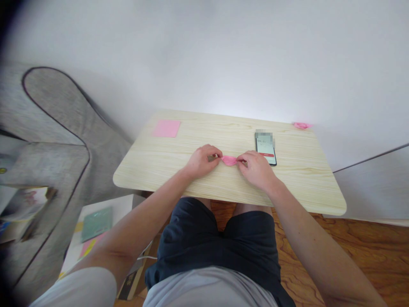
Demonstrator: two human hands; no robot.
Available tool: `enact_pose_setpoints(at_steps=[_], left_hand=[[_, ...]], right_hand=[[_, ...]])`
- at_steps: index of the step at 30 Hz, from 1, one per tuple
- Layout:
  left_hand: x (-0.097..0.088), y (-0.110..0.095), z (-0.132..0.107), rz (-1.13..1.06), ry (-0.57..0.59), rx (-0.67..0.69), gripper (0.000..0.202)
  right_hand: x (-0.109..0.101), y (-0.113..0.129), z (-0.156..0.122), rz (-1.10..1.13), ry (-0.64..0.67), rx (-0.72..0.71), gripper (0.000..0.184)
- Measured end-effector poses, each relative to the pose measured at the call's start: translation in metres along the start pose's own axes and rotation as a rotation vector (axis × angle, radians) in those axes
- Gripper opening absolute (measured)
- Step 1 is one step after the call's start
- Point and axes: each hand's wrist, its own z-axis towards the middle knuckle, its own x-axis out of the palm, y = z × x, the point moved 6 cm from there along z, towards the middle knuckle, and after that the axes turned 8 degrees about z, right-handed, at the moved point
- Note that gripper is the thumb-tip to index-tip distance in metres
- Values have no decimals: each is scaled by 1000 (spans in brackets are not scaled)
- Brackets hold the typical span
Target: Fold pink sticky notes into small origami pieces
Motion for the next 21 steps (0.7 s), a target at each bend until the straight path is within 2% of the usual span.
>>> enact_pose_setpoints(at_steps=[5,13,21], left_hand=[[0,-1,0,21,5,-10,16],[-1,-2,0,49,7,-12,15],[-1,-2,-1,42,-6,2,14]], right_hand=[[0,2,8,-71,77,48,25],[3,-2,24,-184,141,254,20],[9,9,35,-339,193,267,23]])
